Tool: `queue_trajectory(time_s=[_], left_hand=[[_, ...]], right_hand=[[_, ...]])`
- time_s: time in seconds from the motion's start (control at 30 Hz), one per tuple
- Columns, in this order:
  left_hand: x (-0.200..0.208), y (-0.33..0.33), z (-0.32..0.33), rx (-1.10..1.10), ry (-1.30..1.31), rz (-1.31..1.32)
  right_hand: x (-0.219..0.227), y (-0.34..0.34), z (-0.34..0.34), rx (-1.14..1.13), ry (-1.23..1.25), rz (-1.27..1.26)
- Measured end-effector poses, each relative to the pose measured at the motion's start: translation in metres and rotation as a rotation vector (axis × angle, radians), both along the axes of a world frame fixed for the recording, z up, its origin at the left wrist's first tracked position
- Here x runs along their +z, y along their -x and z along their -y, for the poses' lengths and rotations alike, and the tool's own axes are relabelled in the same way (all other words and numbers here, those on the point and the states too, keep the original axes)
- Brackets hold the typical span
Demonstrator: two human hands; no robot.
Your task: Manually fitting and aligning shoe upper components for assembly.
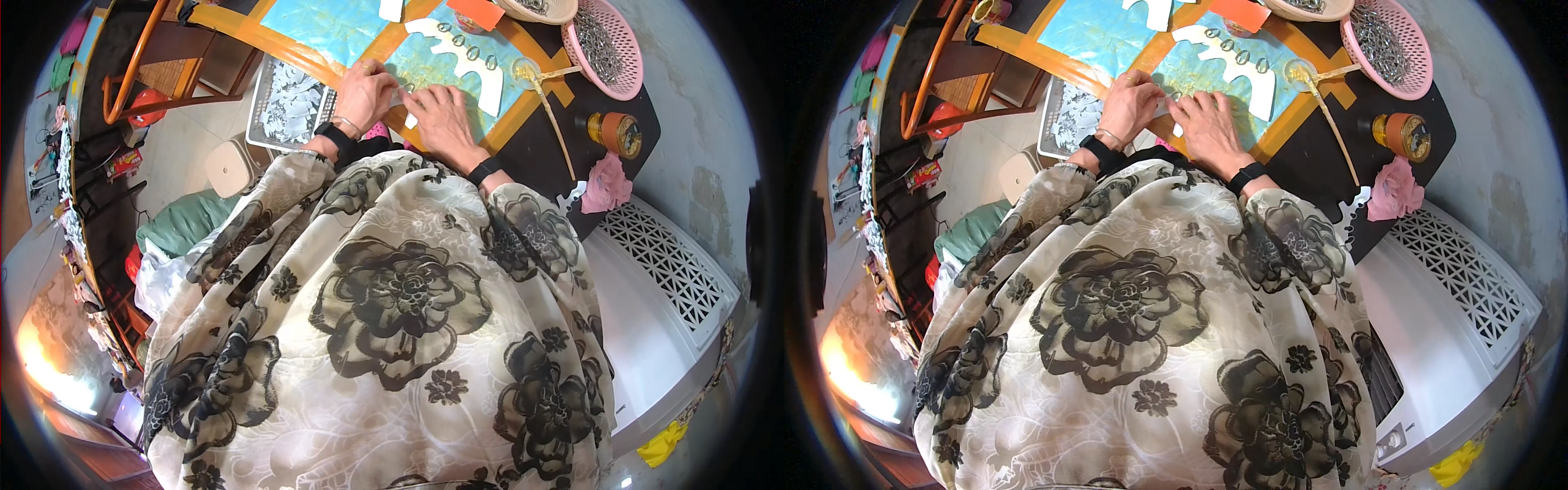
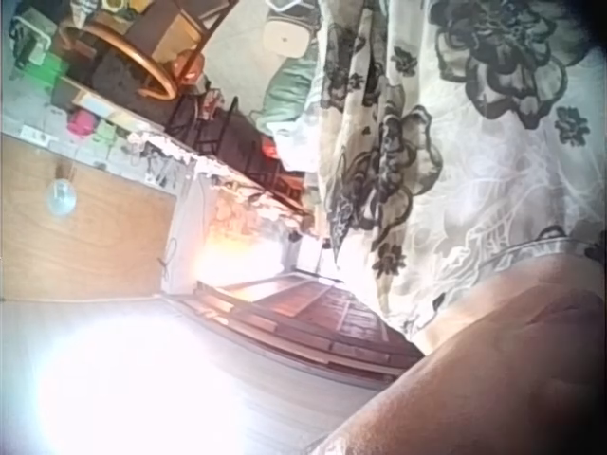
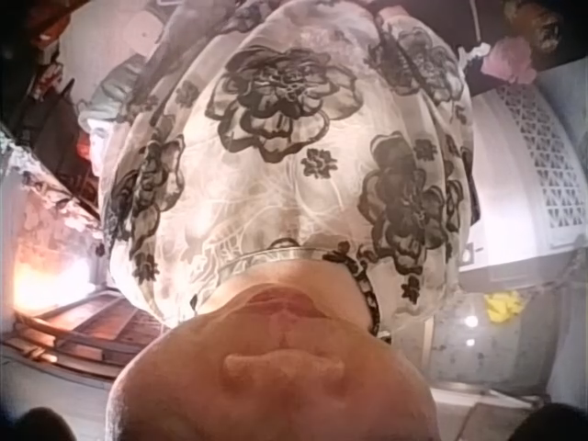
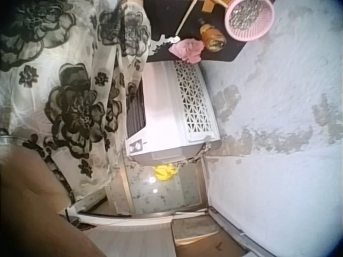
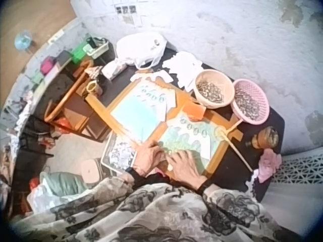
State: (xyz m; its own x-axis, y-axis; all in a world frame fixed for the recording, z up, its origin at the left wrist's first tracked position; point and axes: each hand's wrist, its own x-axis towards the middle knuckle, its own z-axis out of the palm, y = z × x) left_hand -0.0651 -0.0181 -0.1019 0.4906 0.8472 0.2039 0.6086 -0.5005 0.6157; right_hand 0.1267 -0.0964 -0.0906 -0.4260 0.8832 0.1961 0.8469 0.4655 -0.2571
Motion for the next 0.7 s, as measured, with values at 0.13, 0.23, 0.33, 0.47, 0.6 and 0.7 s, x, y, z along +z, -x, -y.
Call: queue_trajectory(time_s=[0.13,0.23,0.33,0.47,0.6,0.7], left_hand=[[0.015,-0.008,-0.013,-0.064,-0.009,-0.198],[0.011,-0.010,-0.027,-0.141,0.059,-0.279],[0.007,-0.012,-0.036,-0.151,0.160,-0.335],[0.016,-0.017,-0.037,-0.130,0.291,-0.414],[0.010,-0.016,-0.031,-0.062,0.226,-0.443],[0.014,-0.019,-0.022,-0.027,0.220,-0.457]], right_hand=[[0.002,-0.001,0.001,0.017,0.037,0.015],[0.002,-0.001,0.000,0.019,0.031,0.022],[0.001,-0.001,0.000,0.026,0.023,0.090],[-0.002,-0.001,0.000,0.027,-0.002,0.080],[-0.001,0.000,0.001,0.022,0.010,0.074],[-0.001,-0.001,0.003,0.002,0.054,0.062]])
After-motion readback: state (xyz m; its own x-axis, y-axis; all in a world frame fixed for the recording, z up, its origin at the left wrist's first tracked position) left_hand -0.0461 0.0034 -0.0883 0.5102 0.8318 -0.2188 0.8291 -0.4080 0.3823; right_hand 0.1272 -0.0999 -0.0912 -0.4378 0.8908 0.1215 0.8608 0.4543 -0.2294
